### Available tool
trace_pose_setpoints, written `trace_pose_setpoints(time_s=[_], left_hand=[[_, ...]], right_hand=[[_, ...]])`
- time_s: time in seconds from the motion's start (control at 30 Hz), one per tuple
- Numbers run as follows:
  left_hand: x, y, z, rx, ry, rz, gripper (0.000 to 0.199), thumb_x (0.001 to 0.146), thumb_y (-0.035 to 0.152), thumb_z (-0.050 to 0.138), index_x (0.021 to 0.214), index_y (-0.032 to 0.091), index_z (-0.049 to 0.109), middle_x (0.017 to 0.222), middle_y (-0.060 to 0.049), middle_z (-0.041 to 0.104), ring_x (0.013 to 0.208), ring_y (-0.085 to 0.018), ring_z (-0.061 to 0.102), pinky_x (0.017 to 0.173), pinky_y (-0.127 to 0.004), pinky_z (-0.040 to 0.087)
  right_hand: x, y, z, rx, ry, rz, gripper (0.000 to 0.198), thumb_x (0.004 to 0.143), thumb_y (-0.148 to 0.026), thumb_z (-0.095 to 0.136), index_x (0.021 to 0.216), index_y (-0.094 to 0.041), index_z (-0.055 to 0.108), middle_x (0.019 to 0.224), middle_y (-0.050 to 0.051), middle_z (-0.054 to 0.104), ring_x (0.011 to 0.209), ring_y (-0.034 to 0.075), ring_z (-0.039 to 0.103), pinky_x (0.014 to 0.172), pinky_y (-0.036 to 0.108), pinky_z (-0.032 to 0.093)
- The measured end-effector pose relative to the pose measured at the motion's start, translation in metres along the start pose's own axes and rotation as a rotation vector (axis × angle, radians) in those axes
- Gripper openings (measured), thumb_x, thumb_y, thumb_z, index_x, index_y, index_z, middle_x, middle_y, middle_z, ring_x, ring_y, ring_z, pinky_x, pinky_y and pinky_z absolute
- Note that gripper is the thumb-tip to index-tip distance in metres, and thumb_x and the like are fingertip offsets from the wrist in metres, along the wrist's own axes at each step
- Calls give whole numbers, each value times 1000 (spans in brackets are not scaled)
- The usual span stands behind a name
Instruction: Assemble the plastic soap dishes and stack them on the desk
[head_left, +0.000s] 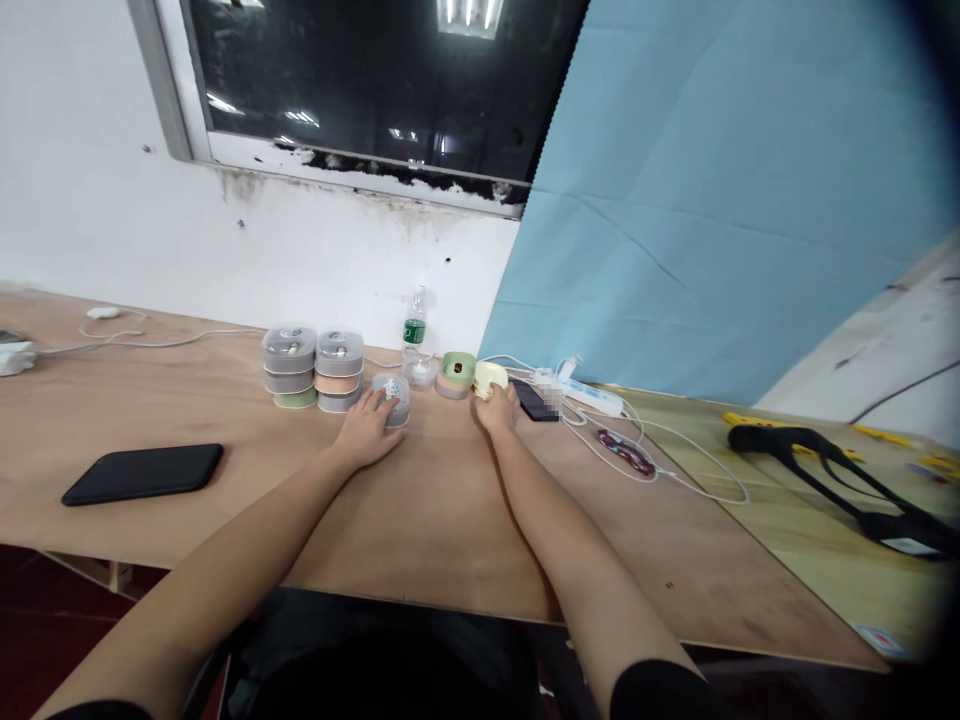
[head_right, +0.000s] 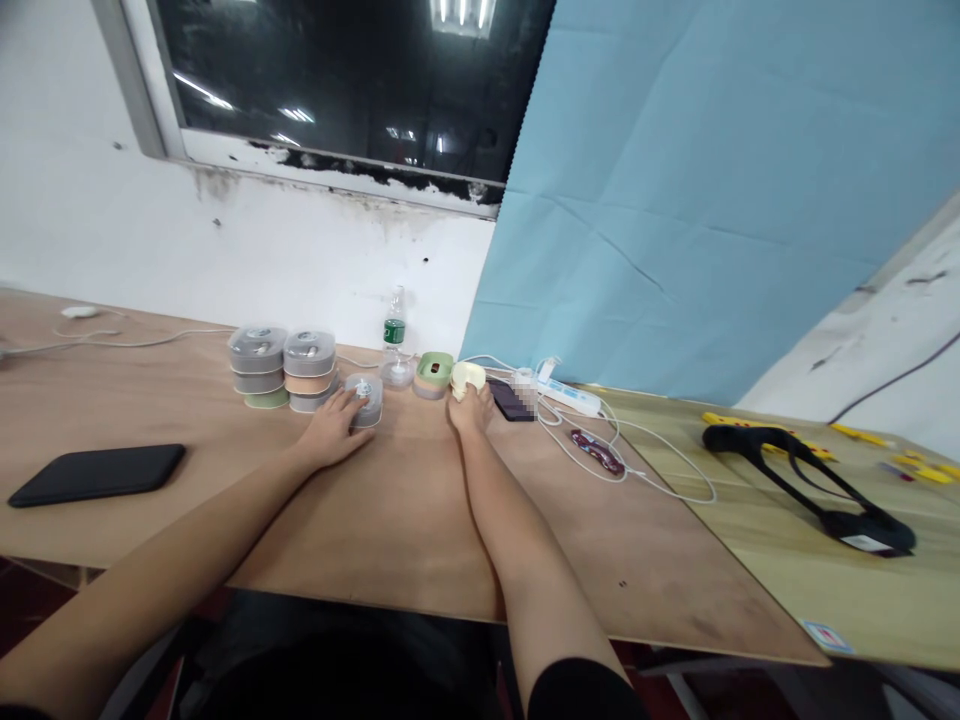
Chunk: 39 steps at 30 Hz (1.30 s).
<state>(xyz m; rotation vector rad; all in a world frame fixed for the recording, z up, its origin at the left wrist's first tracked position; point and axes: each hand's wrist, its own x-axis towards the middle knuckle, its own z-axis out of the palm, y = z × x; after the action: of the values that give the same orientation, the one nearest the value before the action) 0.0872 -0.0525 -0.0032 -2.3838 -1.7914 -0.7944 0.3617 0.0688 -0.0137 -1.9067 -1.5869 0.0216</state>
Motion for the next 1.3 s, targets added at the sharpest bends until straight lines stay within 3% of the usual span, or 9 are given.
trace_pose_setpoints(time_s=[0.27, 0.57, 0.73, 0.93, 1.1, 1.3], left_hand=[[0, 0, 2, -1, 0, -5, 69, 80, 54, 53, 138, 20, 41, 147, -15, 35, 138, -37, 25, 106, -52, 31], [2, -3, 4, 29, 10, -11, 69, 80, 55, 53, 138, 19, 43, 145, -15, 37, 135, -37, 31, 109, -50, 27], [3, -3, 2, 7, 56, 8, 65, 80, 53, 55, 135, 21, 45, 138, -16, 41, 128, -35, 39, 105, -49, 33], [5, -3, -2, -86, 127, -104, 58, 69, 53, 67, 117, 22, 56, 124, -12, 45, 119, -32, 46, 103, -45, 38], [4, -7, 3, -191, 65, -150, 76, 71, 54, 66, 135, 23, 41, 141, -16, 31, 130, -33, 40, 103, -46, 39], [7, -16, 7, -241, 52, -173, 55, 80, 50, 59, 130, 26, 52, 145, -13, 32, 127, -32, 46, 103, -45, 40]], right_hand=[[8, 6, 5, -69, 39, -106, 54, 79, -44, 56, 127, -20, 53, 147, 14, 23, 130, 35, 26, 106, 46, 24], [10, 10, 5, -9, 66, -47, 43, 81, -36, 54, 119, -16, 58, 141, 16, 31, 126, 31, 35, 105, 40, 28], [6, 6, 0, 26, 94, -46, 47, 78, -30, 57, 122, -14, 55, 139, 17, 35, 125, 31, 36, 104, 41, 29], [-10, -18, -17, 115, 273, -338, 42, 87, -26, 42, 126, -14, 49, 131, 16, 46, 125, 26, 37, 106, 43, 27], [-31, -42, -17, 178, 192, -697, 32, 88, -24, 41, 114, -16, 59, 118, 13, 56, 115, 25, 46, 102, 39, 34], [-47, -55, -11, 264, 81, -943, 26, 88, -22, 44, 104, -18, 64, 105, 10, 63, 103, 23, 53, 95, 38, 41]])
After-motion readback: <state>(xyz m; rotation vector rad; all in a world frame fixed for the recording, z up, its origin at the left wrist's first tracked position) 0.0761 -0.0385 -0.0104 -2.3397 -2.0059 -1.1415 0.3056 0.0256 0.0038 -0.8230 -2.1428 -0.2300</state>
